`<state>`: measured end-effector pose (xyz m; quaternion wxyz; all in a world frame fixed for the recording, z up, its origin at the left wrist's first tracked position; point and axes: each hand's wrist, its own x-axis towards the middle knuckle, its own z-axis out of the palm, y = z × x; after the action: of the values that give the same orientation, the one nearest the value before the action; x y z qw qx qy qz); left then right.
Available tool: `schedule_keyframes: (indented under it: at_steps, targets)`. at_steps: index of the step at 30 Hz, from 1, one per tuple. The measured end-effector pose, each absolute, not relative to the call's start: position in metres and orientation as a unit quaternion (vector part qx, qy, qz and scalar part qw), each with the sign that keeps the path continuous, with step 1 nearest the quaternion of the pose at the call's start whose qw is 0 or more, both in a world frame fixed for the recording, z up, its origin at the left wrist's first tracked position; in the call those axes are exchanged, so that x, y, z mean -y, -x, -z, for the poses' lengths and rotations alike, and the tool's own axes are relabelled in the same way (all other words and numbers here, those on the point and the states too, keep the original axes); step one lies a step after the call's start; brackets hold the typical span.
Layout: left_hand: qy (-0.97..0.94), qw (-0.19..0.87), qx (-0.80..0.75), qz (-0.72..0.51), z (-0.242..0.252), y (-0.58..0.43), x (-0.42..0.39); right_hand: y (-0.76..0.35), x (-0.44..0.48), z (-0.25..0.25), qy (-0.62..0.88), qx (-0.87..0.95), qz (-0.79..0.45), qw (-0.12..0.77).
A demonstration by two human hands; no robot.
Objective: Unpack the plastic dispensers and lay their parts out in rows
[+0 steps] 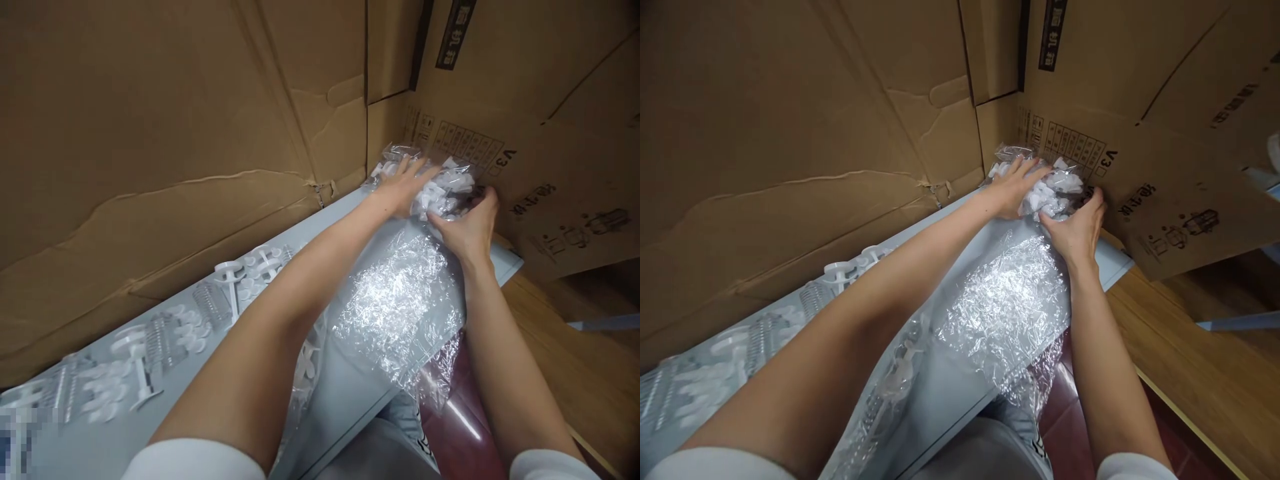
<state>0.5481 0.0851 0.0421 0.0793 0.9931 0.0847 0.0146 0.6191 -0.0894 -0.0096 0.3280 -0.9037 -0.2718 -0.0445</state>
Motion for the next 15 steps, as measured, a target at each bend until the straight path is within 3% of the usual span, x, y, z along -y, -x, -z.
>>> schedule_keyframes:
  at_steps: [15]
  targets:
    - [-0.964, 0.159, -0.125, -0.176, -0.055, -0.504, -0.118, -0.617, 0.086, -0.001, 0.905, 0.252, 0.1, 0.327]
